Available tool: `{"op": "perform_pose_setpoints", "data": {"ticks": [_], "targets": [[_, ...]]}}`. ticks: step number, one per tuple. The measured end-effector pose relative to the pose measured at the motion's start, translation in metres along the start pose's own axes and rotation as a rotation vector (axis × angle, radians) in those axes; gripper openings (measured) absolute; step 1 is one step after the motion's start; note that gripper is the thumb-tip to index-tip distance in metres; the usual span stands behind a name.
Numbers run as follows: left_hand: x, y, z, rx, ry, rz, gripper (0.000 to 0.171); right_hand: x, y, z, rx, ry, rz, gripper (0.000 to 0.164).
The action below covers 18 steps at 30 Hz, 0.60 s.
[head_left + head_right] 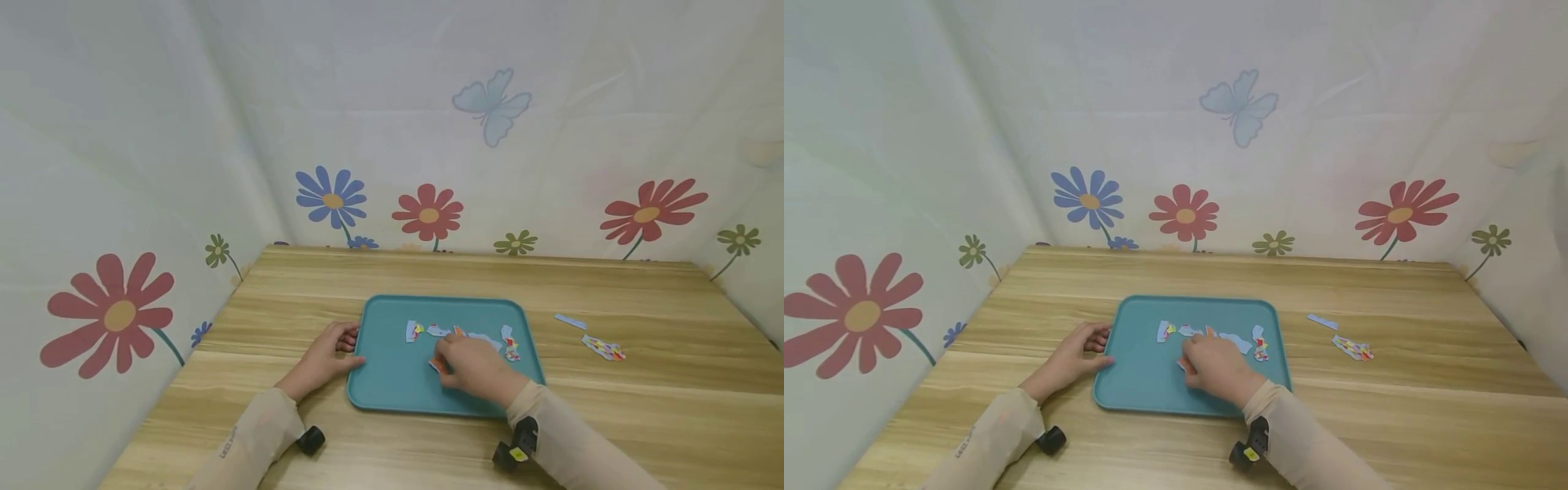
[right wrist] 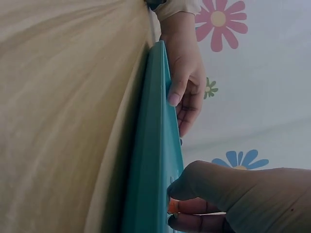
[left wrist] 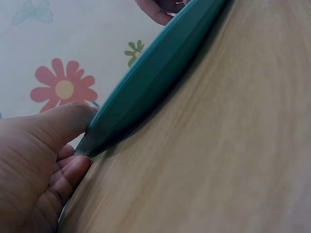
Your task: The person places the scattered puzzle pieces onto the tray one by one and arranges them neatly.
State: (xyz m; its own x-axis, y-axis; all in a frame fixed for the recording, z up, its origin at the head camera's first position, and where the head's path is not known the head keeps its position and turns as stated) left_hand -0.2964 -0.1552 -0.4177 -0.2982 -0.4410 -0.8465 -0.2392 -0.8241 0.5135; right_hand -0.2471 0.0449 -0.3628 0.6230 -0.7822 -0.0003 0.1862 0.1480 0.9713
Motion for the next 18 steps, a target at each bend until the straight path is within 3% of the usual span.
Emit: {"op": "perform_pose_setpoints", "data": {"ticks": [9, 18], "targets": [[0.002, 0.000, 0.002, 0.001, -0.005, 0.006, 0.064, -0.002, -0.012, 0.000, 0.057, -0.017, 0.025, 0.019], [0.004, 0.000, 0.002, 0.004, -0.015, 0.009, 0.064, -0.004, 0.000, -0.002, -0.019, -0.001, -0.012, 0.015]]}}
Point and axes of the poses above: each hand's wrist, its own z-axis towards the middle knuckle, its own y-axis out of the back of the hand, x = y × z, the point moved 10 cm from there along z, towards the middle knuckle, and after that the axes turned 5 degrees about -z, right-handed, at the moved point
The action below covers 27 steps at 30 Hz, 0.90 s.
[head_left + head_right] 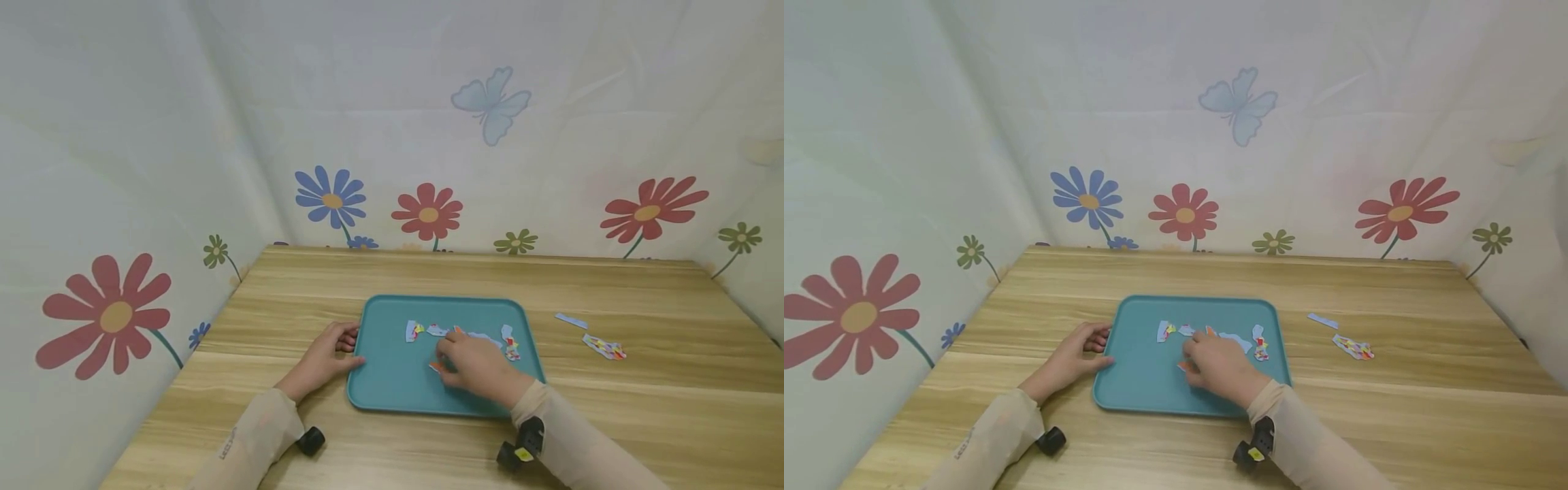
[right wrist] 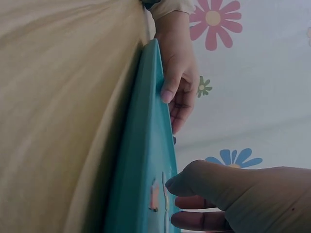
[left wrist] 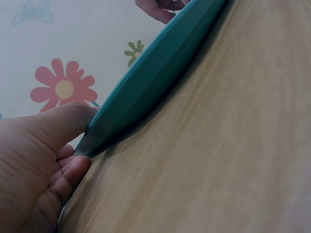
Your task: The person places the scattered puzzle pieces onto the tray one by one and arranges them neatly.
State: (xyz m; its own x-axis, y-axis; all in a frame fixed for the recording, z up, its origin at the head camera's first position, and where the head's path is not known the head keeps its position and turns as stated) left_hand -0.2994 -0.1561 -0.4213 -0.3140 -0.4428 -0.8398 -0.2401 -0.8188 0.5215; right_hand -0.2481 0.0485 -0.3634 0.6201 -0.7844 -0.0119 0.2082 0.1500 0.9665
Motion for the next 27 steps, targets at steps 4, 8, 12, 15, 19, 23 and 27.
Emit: {"op": "perform_pose_setpoints", "data": {"ticks": [4, 8, 12, 15, 19, 23, 27], "targets": [[0.000, 0.000, 0.000, 0.000, -0.002, -0.002, 0.064, -0.007, 0.002, -0.001, 0.039, -0.030, 0.045, 0.023], [0.000, 0.000, 0.000, -0.005, -0.005, -0.004, 0.063, -0.016, 0.007, -0.003, 0.088, -0.052, 0.048, 0.025], [0.001, 0.000, 0.000, -0.005, -0.008, -0.012, 0.063, -0.024, 0.016, -0.005, 0.095, -0.062, 0.034, 0.026], [0.000, 0.000, 0.000, -0.001, -0.010, -0.010, 0.064, -0.030, 0.023, -0.006, 0.070, -0.055, 0.046, 0.025], [-0.002, 0.000, -0.001, -0.002, 0.000, -0.004, 0.064, -0.042, 0.031, -0.011, 0.031, -0.067, 0.044, 0.026], [-0.004, 0.002, -0.001, -0.008, 0.003, -0.004, 0.064, -0.057, 0.033, -0.017, 0.014, -0.096, 0.050, 0.026], [-0.002, 0.001, 0.000, -0.007, -0.002, 0.004, 0.064, -0.069, 0.038, -0.023, 0.007, -0.120, 0.080, 0.025]]}}
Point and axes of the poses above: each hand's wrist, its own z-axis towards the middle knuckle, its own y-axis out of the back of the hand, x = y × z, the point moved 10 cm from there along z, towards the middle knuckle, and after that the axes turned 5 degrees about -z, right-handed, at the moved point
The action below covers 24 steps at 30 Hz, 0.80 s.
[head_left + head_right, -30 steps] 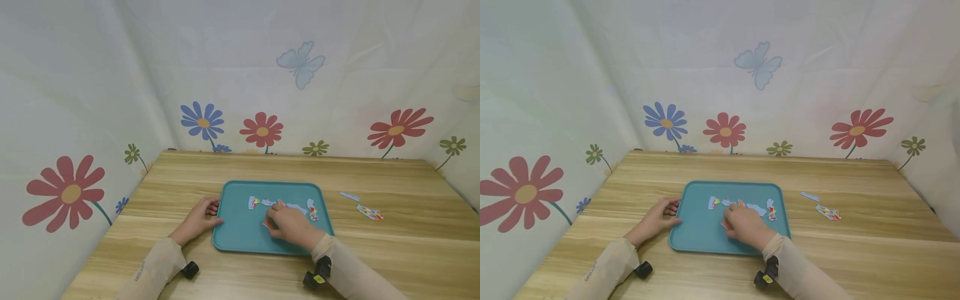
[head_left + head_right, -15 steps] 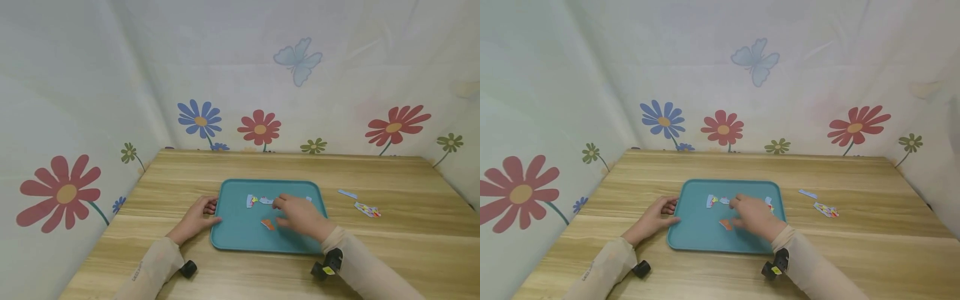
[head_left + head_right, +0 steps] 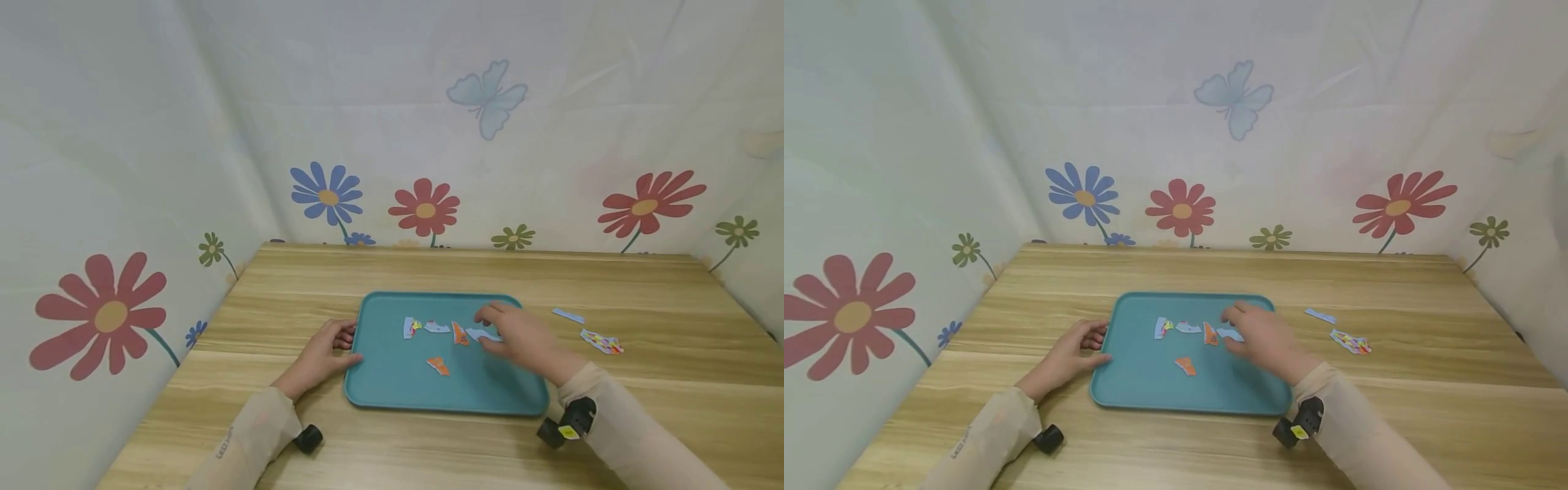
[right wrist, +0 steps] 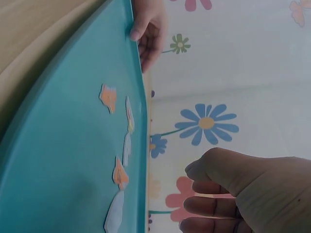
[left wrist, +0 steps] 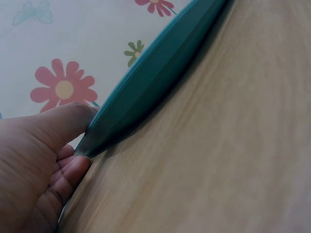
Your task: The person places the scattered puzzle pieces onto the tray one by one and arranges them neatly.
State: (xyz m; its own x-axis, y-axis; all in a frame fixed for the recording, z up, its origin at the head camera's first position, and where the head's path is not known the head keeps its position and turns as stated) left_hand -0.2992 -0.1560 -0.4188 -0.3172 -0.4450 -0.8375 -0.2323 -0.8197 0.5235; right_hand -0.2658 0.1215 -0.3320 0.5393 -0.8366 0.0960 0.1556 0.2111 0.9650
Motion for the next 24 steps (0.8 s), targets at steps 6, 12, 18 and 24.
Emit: {"op": "perform_pose_setpoints", "data": {"ticks": [6, 12, 18, 24], "targets": [[0.002, -0.001, 0.000, 0.005, -0.002, 0.003, 0.064, -0.012, 0.012, -0.007, -0.027, -0.013, 0.013, 0.024], [0.000, -0.001, -0.001, 0.004, 0.001, 0.006, 0.064, -0.026, 0.021, -0.016, -0.043, -0.033, -0.003, 0.023], [-0.001, -0.001, -0.001, 0.009, 0.003, 0.010, 0.064, -0.042, 0.021, -0.027, -0.043, -0.080, -0.021, 0.024], [-0.003, 0.000, -0.002, 0.007, 0.014, 0.017, 0.064, -0.058, 0.017, -0.035, 0.001, -0.133, 0.004, 0.025]]}}
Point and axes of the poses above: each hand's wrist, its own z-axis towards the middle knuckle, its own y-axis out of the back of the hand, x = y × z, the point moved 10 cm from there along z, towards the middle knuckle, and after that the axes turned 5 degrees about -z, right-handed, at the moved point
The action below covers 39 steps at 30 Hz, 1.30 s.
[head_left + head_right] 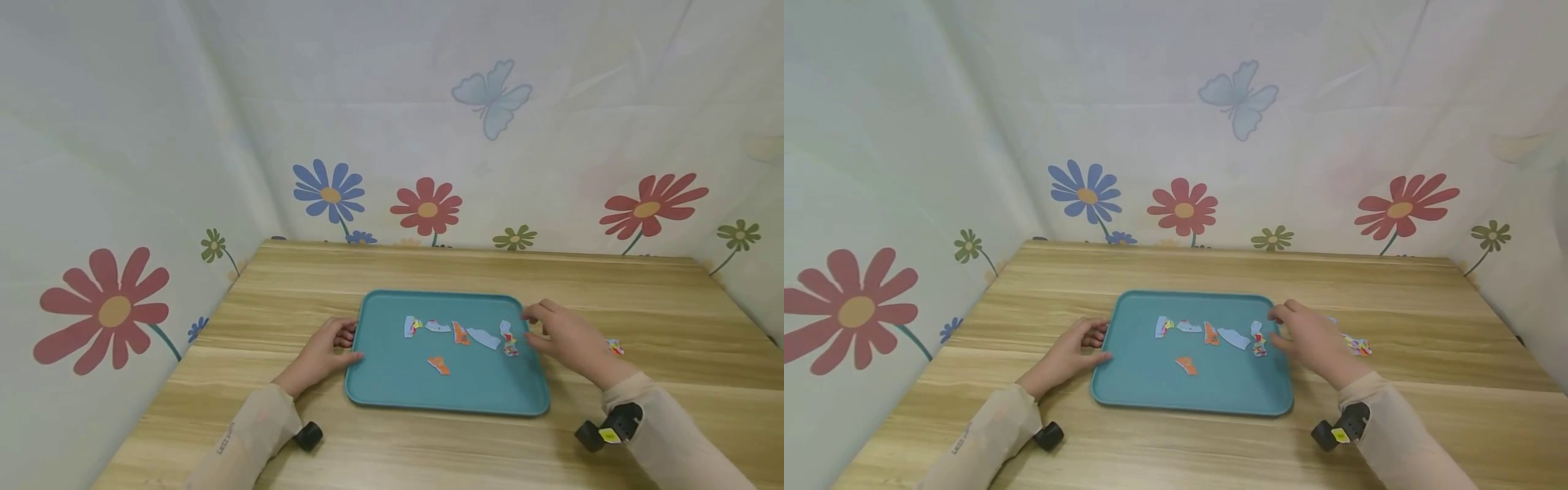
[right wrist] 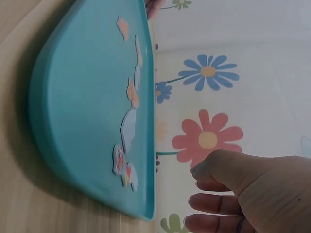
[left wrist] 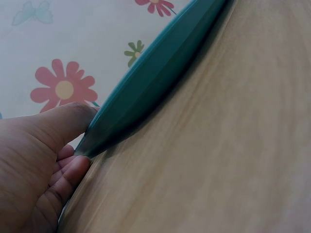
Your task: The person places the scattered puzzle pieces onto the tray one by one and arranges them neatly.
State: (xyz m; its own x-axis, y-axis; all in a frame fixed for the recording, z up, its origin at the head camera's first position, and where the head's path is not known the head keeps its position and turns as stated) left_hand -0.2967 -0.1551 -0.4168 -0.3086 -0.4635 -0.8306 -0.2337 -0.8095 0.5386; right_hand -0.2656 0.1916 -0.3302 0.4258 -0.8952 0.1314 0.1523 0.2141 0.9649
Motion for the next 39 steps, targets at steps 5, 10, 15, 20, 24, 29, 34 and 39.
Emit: {"op": "perform_pose_setpoints", "data": {"ticks": [5, 10, 15, 20, 24, 29, 34, 39], "targets": [[0.001, 0.000, 0.001, 0.001, 0.005, 0.000, 0.064, -0.015, -0.003, -0.006, 0.028, -0.046, 0.000, 0.026], [0.001, 0.000, 0.001, 0.002, 0.000, 0.002, 0.063, -0.028, -0.008, -0.013, 0.056, -0.080, 0.007, 0.026], [0.002, 0.000, 0.002, 0.001, -0.004, 0.003, 0.063, -0.041, -0.011, -0.018, 0.067, -0.096, 0.016, 0.027], [0.004, -0.001, 0.003, 0.001, -0.006, -0.001, 0.063, -0.053, -0.013, -0.023, 0.063, -0.097, 0.029, 0.025], [0.006, -0.001, 0.003, -0.001, -0.007, -0.006, 0.063, -0.063, -0.015, -0.026, 0.060, -0.102, 0.025, 0.024], [0.006, -0.001, 0.003, 0.001, -0.008, -0.006, 0.064, -0.077, -0.021, -0.030, 0.064, -0.098, 0.024, 0.024], [0.007, -0.001, 0.003, 0.001, -0.006, -0.004, 0.063, -0.089, -0.025, -0.035, 0.077, -0.114, 0.035, 0.025], [0.006, -0.001, 0.003, -0.002, -0.008, -0.001, 0.064, -0.100, -0.028, -0.039, 0.088, -0.142, 0.011, 0.024]]}}
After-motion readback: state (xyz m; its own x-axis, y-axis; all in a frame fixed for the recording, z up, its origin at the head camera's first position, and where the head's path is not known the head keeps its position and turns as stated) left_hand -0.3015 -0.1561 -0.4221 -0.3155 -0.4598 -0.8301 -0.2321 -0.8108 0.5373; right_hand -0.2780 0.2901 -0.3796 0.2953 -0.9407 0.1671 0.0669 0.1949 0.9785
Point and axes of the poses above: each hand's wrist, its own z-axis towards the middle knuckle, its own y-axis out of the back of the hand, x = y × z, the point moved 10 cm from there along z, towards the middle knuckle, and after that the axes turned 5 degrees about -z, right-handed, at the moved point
